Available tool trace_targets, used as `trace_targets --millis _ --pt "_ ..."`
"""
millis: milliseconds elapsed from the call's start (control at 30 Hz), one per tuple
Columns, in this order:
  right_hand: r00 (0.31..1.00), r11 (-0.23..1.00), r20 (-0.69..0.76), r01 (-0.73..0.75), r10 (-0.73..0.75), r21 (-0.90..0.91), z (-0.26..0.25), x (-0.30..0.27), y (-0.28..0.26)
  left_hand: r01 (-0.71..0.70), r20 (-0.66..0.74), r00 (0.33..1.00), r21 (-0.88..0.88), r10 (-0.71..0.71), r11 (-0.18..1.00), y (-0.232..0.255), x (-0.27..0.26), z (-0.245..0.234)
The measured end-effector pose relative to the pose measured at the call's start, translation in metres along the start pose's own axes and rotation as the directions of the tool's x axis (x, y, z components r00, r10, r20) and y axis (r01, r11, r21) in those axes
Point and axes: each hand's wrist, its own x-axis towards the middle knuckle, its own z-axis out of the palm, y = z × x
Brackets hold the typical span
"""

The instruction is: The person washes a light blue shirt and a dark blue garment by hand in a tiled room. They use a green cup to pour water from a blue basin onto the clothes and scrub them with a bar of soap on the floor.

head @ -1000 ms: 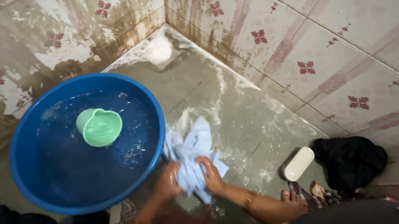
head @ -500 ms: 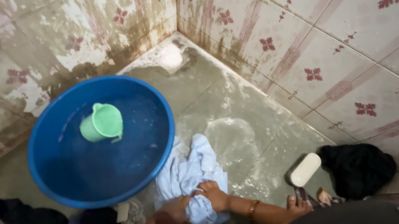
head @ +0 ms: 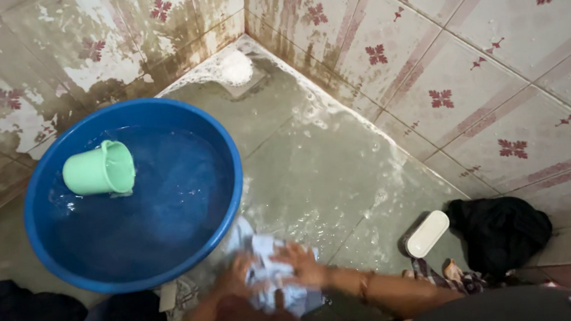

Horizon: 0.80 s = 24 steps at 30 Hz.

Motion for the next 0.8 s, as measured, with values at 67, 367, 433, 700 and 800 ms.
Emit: trace_targets --millis 67,367,433,700,800 --pt "0.957 0.96 -0.099 0.262 -0.272 -0.1 0.026 -0.043 -0.01 0.123 0.053 0.991 0.022 -0.124 0.992 0.014 -0.02 0.007" --pt "0.89 0.846 -0.15 0.341 -0.432 -0.411 0.059 -0.034 -0.028 0.156 0.15 0.976 0.019 -0.157 0.988 0.031 -0.046 -0.001" --pt "0.9 0.859 -0.141 0.332 -0.412 -0.39 0.047 -0.018 -0.022 0.168 0.175 0.97 0.018 -0.168 0.986 0.032 -0.057 0.002" --pt "0.913 0.903 -0.148 0.333 -0.381 -0.271 0.006 0.02 -0.016 0.116 -0.03 0.991 -0.285 -0.13 0.951 0.01 -0.006 0.012" --pt "0.936 0.951 -0.176 0.29 -0.306 -0.111 -0.01 0.019 -0.021 0.012 -0.092 0.993 -0.512 -0.069 0.859 0.006 0.014 0.006"
